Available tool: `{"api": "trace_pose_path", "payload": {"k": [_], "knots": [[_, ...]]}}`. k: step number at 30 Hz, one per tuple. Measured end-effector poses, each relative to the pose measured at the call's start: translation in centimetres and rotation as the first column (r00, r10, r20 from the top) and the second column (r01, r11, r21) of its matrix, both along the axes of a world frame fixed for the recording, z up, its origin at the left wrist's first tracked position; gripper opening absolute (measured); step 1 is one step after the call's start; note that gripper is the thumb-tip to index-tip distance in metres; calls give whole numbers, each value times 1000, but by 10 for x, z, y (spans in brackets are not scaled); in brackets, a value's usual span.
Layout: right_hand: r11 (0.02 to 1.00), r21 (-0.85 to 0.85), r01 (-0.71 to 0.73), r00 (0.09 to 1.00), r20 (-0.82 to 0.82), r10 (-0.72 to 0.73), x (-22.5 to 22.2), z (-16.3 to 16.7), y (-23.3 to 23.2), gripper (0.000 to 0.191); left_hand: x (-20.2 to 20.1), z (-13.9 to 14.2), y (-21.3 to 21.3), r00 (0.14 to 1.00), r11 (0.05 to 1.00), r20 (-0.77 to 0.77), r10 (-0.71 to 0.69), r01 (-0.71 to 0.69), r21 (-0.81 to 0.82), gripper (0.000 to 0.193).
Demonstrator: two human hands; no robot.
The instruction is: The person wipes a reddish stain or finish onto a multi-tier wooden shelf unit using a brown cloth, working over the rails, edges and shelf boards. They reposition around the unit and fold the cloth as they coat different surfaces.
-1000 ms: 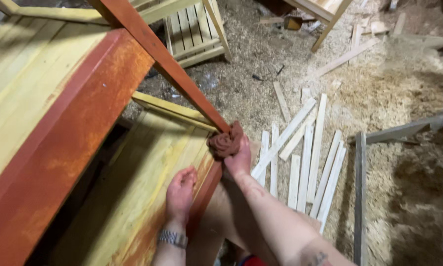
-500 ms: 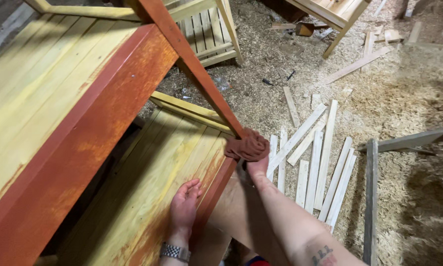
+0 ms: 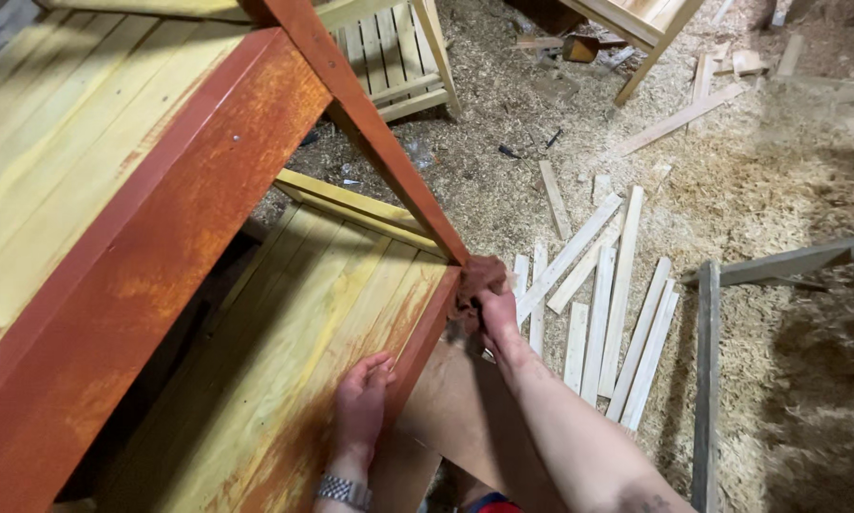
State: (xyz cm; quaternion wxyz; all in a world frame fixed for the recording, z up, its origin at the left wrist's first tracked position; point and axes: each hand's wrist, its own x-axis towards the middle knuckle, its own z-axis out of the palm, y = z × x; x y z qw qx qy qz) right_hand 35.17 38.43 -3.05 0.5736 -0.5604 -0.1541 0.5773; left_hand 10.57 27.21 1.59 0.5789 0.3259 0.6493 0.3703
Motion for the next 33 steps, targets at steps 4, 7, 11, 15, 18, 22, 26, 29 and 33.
{"api": "trace_pose_path", "payload": {"k": [4, 7, 11, 15, 18, 22, 26, 29, 33], "knots": [[986, 153, -67, 994, 101, 52, -14, 37, -5, 40, 13, -1, 10, 995, 999, 96, -15, 12, 36, 35], [946, 298, -126, 983, 164, 79, -34, 58, -12, 37, 22, -5, 19, 997, 999, 76, -30, 28, 25, 35], [945, 307, -111, 990, 116, 78, -45, 81, -36, 50, 32, 10, 29, 964, 998, 258, 58, -53, -25, 39], [897, 398, -192, 963, -99, 251, -34, 100, -78, 62, 38, 50, 34, 836, 951, 462, 295, -211, -226, 47], [779, 497, -382, 878, -68, 474, -19, 106, -101, 75, 53, 67, 40, 815, 983, 556, 162, -85, -162, 54], [975, 124, -185, 804, -552, 223, -11, 88, -97, 68, 64, 69, 39, 966, 970, 124, -225, 234, -63, 67], [952, -84, -295, 896, -371, 245, -17, 48, -71, 44, 74, 56, 40, 837, 884, -377, -397, 459, 86, 54], [972, -235, 16, 981, -183, -60, -12, 14, -55, 39, 73, 44, 45, 876, 951, -420, -237, 298, 85, 49], [902, -268, 339, 882, -241, -404, 11, -31, -26, 29, 64, 31, 48, 977, 991, -210, -19, 46, 124, 40]]}}
